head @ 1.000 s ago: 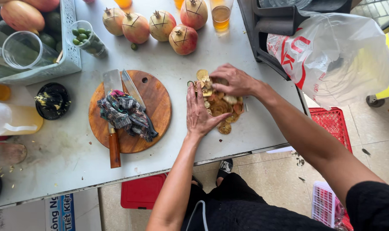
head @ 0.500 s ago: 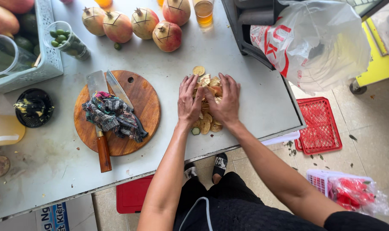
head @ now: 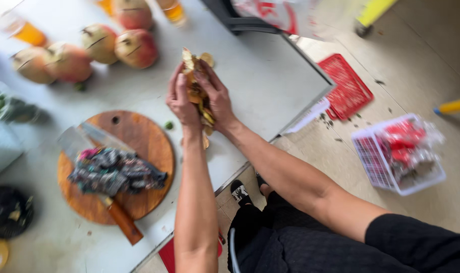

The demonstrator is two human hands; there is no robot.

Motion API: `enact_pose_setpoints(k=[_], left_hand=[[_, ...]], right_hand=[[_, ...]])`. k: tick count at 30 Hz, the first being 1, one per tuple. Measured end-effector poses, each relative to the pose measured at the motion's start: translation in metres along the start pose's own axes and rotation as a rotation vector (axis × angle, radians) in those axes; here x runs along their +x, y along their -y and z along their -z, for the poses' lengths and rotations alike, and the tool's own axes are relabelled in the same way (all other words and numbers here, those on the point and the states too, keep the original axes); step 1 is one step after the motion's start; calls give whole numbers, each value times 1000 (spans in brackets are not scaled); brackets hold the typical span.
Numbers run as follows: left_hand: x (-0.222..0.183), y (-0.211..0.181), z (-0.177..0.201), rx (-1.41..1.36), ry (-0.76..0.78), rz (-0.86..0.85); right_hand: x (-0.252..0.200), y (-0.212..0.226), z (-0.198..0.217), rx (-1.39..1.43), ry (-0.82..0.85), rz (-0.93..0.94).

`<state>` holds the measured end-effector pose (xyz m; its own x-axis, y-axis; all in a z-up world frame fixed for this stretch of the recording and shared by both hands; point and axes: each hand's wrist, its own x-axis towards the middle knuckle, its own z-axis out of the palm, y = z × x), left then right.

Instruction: The person sorts pomegranates from a red tray into a white plastic basket, then sweeps leaves and debris from the floor by hand and places them in a waste container.

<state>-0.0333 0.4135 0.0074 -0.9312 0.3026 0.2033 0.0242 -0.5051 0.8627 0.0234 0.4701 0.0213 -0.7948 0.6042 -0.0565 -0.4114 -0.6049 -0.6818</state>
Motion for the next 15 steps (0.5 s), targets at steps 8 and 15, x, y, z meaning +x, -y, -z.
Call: enact_pose_setpoints(k=[8,15], left_hand=[[-62,-52,-115,219,275,-63],[-173,-16,-235,200,544,21]], right_hand=[[-62,109,28,97,-90,205],[-147,211,131,140,-272,377]])
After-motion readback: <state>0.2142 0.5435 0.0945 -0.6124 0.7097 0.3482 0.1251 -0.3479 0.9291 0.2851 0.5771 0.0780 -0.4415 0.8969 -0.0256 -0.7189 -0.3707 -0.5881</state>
